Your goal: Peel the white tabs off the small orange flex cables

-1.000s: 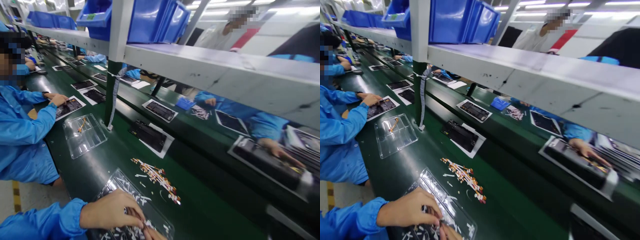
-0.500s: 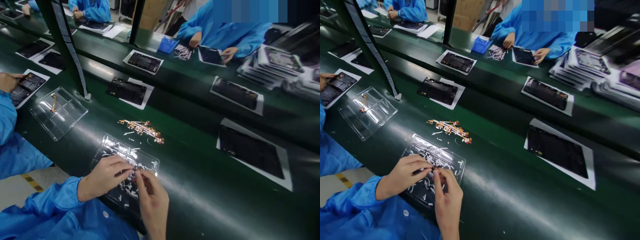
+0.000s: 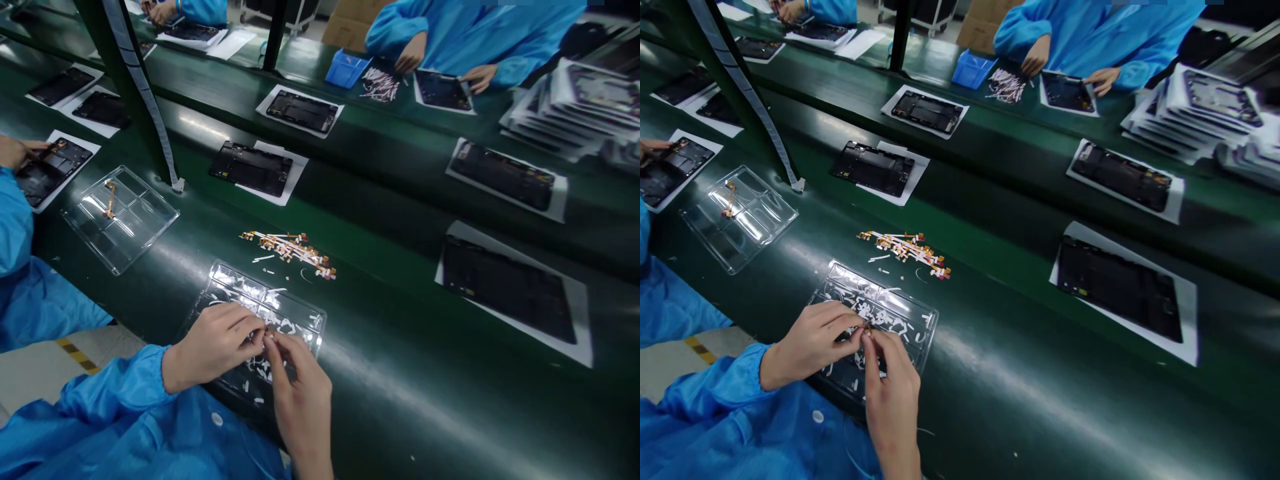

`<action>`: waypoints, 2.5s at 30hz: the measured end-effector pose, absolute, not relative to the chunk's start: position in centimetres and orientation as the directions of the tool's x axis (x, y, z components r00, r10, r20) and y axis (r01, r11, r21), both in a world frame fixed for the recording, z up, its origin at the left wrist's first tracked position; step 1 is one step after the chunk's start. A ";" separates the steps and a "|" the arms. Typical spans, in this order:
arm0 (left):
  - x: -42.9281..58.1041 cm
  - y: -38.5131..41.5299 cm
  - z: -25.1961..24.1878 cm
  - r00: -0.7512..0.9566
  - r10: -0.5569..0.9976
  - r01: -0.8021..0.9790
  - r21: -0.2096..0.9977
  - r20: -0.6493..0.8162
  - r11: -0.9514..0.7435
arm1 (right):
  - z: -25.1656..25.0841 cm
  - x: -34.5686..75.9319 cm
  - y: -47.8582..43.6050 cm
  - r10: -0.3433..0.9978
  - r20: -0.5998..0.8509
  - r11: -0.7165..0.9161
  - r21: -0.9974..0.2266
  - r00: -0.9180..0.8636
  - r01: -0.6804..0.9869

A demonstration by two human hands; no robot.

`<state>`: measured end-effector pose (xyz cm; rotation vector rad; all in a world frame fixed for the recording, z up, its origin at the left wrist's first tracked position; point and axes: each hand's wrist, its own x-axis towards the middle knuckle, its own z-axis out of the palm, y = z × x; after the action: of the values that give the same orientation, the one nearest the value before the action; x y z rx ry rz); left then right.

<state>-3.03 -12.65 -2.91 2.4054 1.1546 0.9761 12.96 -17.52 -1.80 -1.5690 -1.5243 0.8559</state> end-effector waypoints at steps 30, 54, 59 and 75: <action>-3.1 -11.1 -2.3 0.422 0.899 0.364 0.886 0.118 -0.287 | -2.4 16.0 -16.9 0.970 -0.242 -0.243 -0.941 0.033 0.237; -2.1 -12.1 -3.0 0.551 0.722 0.587 0.421 0.419 -0.692 | -2.6 15.9 -17.0 0.959 -0.279 -0.271 -0.955 -0.053 0.123; -3.1 -11.0 -3.5 0.507 0.796 0.659 0.447 0.331 -0.605 | -2.7 16.7 -17.4 0.960 -0.280 -0.277 -0.947 0.002 0.165; -4.5 -9.5 -1.2 0.477 0.879 0.462 0.845 0.020 -0.270 | -2.5 18.5 -18.0 0.965 -0.262 -0.244 -0.911 -0.011 0.332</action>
<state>-4.52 -9.47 -1.17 1.9021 1.1168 0.6402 18.52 -17.99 -2.52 -1.6311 -1.3646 1.2681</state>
